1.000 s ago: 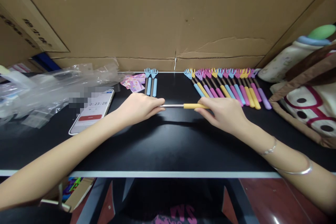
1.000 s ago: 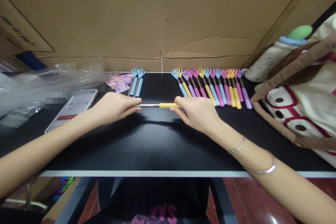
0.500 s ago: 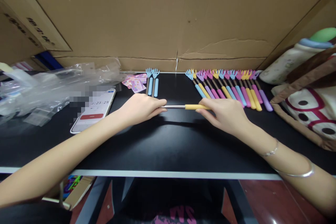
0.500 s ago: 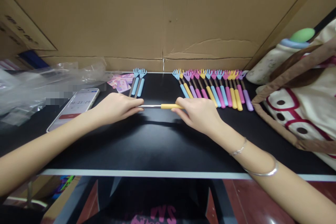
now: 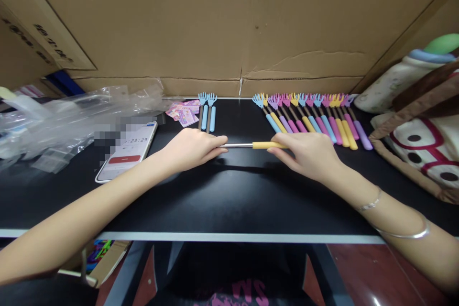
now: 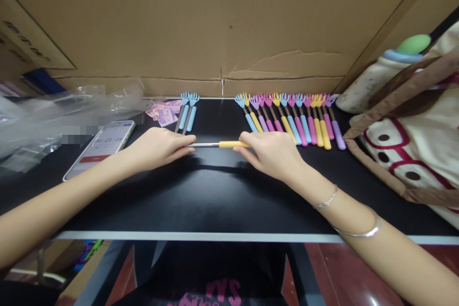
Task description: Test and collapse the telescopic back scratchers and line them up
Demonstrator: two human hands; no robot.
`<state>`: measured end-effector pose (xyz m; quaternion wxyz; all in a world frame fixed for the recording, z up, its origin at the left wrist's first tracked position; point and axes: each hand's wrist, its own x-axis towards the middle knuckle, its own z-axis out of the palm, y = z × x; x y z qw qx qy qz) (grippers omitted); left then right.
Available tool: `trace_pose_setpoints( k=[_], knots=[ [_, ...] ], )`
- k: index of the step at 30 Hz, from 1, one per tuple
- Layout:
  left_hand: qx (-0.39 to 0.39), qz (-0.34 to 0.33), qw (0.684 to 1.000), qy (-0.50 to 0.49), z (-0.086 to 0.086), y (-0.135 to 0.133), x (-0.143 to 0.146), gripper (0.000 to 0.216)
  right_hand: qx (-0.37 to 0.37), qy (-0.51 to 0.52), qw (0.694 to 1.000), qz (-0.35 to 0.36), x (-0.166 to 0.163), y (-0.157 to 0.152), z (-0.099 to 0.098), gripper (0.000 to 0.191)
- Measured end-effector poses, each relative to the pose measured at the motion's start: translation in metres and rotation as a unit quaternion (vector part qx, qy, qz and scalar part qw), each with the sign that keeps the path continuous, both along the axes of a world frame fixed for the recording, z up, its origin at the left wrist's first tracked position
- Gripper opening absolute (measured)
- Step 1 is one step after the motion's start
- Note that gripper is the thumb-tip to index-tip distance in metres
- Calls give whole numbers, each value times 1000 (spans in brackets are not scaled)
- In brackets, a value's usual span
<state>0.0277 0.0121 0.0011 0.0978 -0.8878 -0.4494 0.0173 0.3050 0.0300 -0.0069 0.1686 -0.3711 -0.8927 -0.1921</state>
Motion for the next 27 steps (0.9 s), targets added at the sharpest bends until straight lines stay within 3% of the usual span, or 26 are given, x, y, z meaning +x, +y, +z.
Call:
trace_pose_setpoints(
  k=[12,27],
  knots=[
    [-4,0,1000,-1,0,0,0,30,5,-2,1000,3,0,2,-1,42],
    [5,2,1000,29,-1,4,-5,36,-95,-40,995,-4,-3,-1,6,30]
  ],
)
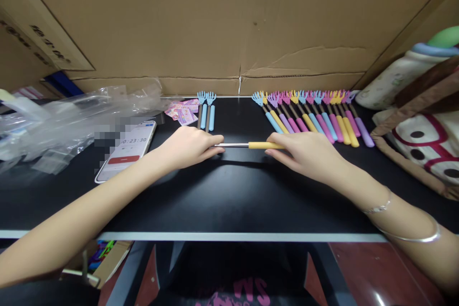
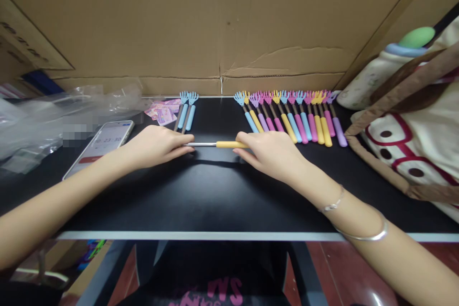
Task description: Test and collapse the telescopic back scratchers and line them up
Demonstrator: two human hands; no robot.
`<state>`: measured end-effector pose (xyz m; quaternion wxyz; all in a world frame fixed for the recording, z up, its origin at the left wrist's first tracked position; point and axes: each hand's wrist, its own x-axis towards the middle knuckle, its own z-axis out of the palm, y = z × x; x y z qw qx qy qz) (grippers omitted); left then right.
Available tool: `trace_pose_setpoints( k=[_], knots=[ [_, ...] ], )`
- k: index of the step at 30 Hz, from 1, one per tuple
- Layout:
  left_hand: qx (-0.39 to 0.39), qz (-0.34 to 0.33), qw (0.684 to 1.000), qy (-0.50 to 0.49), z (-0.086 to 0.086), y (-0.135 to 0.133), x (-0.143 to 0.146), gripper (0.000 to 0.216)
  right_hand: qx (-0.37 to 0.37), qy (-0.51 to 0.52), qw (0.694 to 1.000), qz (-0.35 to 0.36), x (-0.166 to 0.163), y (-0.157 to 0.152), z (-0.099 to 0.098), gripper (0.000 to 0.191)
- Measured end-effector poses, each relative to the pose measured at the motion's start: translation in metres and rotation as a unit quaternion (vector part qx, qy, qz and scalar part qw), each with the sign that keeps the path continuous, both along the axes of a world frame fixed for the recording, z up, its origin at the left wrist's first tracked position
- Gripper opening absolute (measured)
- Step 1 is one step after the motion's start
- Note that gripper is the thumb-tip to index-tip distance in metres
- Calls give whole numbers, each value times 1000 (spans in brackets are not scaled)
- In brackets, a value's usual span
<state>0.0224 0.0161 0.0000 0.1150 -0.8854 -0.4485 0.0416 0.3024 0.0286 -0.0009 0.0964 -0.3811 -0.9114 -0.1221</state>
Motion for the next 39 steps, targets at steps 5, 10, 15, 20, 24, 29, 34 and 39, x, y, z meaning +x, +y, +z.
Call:
trace_pose_setpoints(
  k=[5,10,15,20,24,29,34,39],
  knots=[
    [9,9,1000,14,0,2,-4,38,-20,-8,1000,-8,1,0,1,26],
    [16,15,999,24,2,3,-5,35,-31,-6,999,-24,7,3,7,28],
    [10,9,1000,27,2,3,-6,31,-58,-8,998,-19,17,9,13,31],
    [15,5,1000,27,1,3,-7,29,-109,-30,993,-23,23,14,16,32],
    [12,-1,1000,23,1,4,-9,29,-155,-48,986,-25,26,15,17,31],
    [16,-50,999,15,3,4,-10,28,-231,-61,971,-10,32,18,16,34],
    [40,-61,997,14,4,3,-10,21,-216,-73,973,-33,32,18,17,34],
    [62,-79,995,4,0,4,-11,22,-201,-99,973,-47,30,17,16,33]
  ],
)
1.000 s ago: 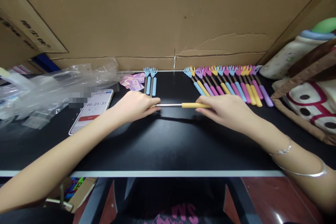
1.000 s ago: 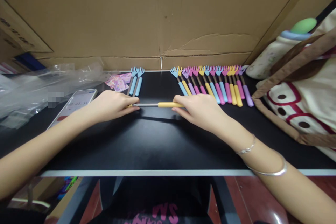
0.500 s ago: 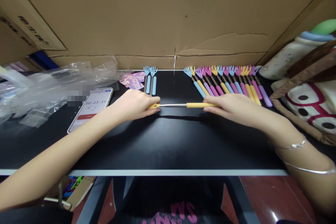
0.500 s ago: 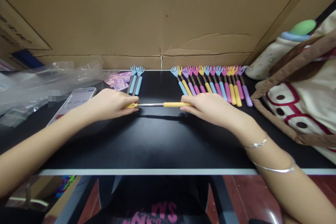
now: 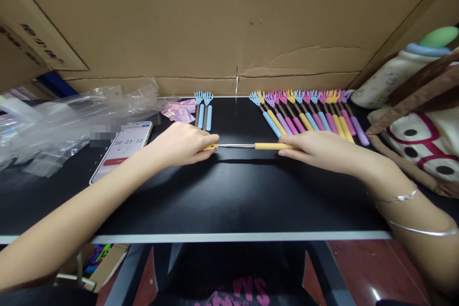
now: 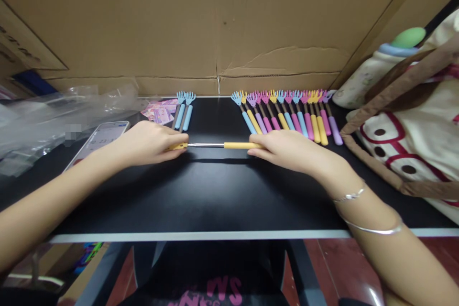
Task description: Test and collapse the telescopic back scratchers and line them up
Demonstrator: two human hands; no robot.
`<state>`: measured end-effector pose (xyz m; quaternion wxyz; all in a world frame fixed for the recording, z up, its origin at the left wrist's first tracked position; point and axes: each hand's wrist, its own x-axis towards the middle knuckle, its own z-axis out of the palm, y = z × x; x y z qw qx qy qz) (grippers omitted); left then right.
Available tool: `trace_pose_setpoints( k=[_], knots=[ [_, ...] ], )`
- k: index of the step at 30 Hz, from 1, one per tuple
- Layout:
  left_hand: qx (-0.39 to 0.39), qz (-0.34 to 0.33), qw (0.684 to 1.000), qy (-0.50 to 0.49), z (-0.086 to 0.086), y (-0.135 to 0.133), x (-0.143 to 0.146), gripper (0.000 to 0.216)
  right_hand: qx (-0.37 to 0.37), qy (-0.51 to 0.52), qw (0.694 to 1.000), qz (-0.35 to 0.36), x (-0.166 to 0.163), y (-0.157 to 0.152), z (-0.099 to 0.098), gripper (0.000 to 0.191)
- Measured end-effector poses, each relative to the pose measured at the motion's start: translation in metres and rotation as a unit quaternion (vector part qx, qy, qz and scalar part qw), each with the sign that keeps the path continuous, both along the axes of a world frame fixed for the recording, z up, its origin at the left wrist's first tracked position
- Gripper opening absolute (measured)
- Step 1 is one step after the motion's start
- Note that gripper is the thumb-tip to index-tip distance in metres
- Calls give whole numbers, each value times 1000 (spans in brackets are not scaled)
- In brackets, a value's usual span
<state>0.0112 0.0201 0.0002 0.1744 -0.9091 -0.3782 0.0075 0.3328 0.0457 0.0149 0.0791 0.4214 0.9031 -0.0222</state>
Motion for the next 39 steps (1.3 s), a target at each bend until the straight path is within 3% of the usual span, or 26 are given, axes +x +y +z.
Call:
trace_pose_setpoints(
  k=[8,15,26,39],
  knots=[
    [52,-58,997,5,1,1,2,25,7,-23,1000,6,-2,-5,-1,28],
    [69,-85,994,5,-2,4,-1,26,96,-38,994,38,-10,-9,-6,25],
    [73,-97,993,-1,-2,4,-2,23,164,-49,983,65,-14,-11,-12,24],
    [64,-95,993,7,-3,5,-2,23,156,-54,984,64,-14,-11,-13,23]
  ],
)
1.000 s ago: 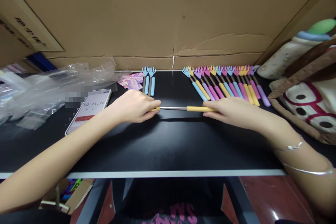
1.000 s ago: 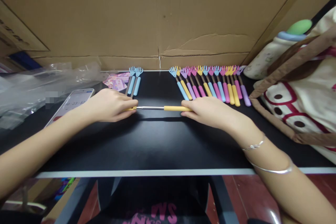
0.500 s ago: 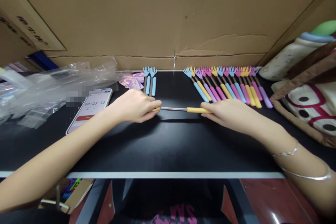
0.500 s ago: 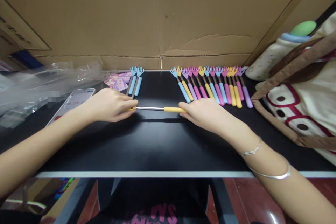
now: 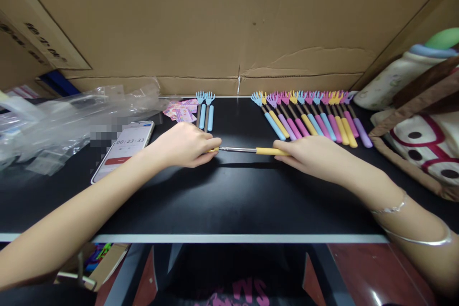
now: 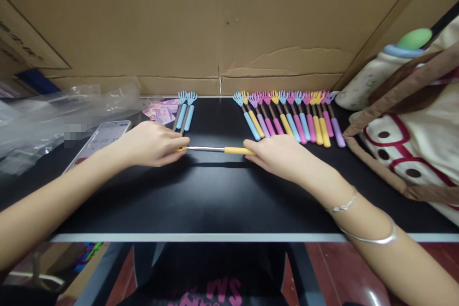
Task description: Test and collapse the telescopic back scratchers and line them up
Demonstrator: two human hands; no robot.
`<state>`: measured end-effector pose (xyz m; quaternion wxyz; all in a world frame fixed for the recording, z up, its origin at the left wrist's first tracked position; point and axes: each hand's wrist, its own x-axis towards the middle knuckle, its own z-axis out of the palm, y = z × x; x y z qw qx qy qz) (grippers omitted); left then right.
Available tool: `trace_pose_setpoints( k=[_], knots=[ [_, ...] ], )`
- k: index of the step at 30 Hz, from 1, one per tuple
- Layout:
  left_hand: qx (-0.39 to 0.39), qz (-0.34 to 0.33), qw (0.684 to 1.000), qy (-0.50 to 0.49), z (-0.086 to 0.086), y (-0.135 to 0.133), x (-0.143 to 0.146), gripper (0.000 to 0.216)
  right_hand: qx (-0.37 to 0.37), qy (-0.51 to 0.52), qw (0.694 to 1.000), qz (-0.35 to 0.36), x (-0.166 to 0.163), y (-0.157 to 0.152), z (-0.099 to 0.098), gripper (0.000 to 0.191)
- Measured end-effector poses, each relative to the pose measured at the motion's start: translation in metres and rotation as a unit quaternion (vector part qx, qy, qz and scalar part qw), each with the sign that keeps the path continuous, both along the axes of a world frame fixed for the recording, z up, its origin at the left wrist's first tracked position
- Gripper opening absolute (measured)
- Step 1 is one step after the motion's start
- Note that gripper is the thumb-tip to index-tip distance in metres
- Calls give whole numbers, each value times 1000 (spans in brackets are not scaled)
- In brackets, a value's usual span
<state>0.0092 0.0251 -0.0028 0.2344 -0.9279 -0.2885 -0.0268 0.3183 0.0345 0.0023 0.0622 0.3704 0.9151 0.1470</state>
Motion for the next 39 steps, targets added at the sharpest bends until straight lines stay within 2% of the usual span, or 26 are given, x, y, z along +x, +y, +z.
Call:
trace_pose_setpoints(
  k=[31,39],
  knots=[
    [-42,32,999,9,2,-1,0,29,19,41,999,27,1,4,-1,28],
    [-53,31,998,4,1,-1,1,31,24,29,999,35,1,5,-2,21]
  ],
)
